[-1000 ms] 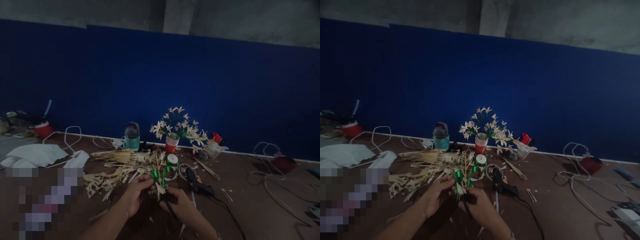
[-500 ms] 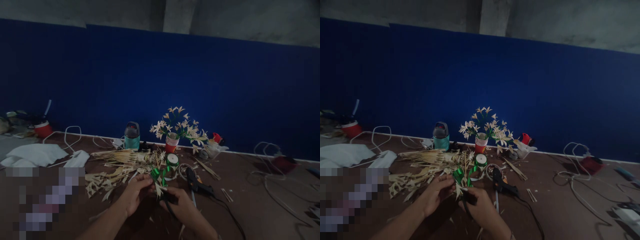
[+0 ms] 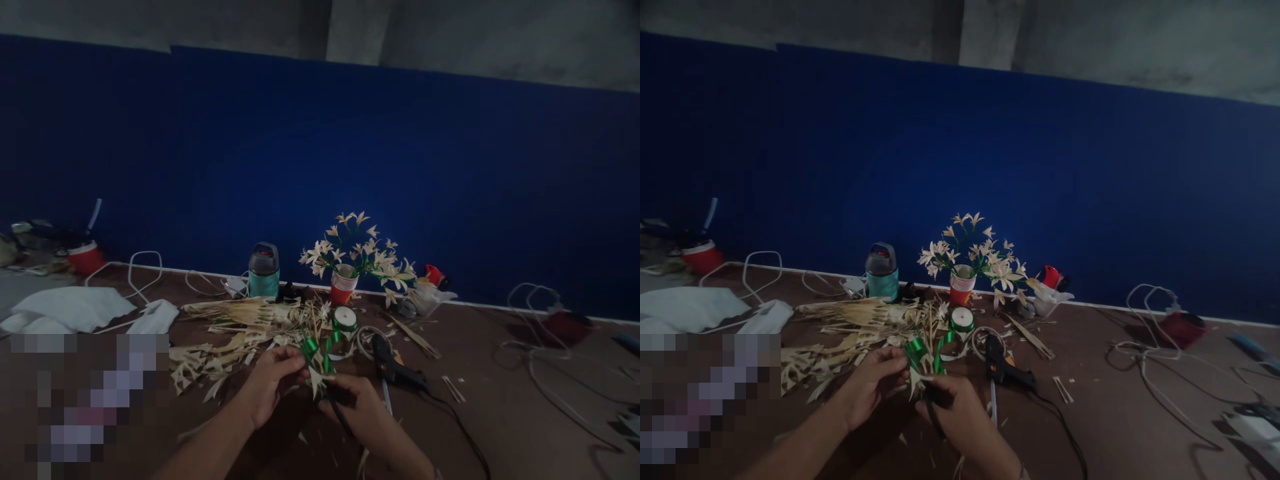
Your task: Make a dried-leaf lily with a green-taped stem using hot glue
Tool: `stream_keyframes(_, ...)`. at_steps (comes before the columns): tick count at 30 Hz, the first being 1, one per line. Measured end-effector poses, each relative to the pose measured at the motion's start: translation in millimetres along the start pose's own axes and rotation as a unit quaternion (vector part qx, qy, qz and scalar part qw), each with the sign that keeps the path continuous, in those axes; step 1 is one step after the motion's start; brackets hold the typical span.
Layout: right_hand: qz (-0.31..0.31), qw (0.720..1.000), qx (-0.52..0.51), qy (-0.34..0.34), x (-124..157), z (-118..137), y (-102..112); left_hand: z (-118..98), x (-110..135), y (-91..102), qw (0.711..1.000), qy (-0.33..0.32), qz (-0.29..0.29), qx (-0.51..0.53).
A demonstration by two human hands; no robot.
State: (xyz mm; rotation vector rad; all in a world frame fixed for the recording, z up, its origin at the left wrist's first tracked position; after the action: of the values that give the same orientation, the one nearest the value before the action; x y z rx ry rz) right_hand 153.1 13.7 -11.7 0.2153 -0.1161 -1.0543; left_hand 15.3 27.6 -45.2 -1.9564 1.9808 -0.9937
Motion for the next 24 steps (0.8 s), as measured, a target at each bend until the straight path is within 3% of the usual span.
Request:
stream_keyframes(8, 0.0, 1.0, -0.018, -0.008, 1, -1, 1, 0, 1, -1.6, 1.0, 0.009, 0.008, 0.0)
stream_keyframes(13, -0.027, 0.999, 0.032, -0.003, 1, -2, 3, -3, 2, -4.2, 1.0, 0.004, 0.02, -0.01)
stream_keyframes(19, -0.04, 0.995, 0.088, 0.002, 2, -11, 7, -5, 2, -1.0, 0.999, -0.013, -0.002, -0.041)
stream_keyframes(24, -0.039, 0.995, 0.088, -0.034, 2, -11, 6, -5, -1, 4.6, 0.997, -0.039, -0.027, -0.066)
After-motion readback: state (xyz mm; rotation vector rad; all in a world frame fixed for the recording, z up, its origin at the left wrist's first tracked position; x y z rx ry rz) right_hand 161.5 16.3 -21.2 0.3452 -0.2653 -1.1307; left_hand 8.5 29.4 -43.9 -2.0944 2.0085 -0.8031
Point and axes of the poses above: each hand's wrist, its own x-axis away from the middle knuckle, its own y-axis out of the back of the hand, z = x × y, the point moved 6 cm from there along -x, towards the middle knuckle, and after that the axes turned 1 degree about -x, right-handed, at the moved point
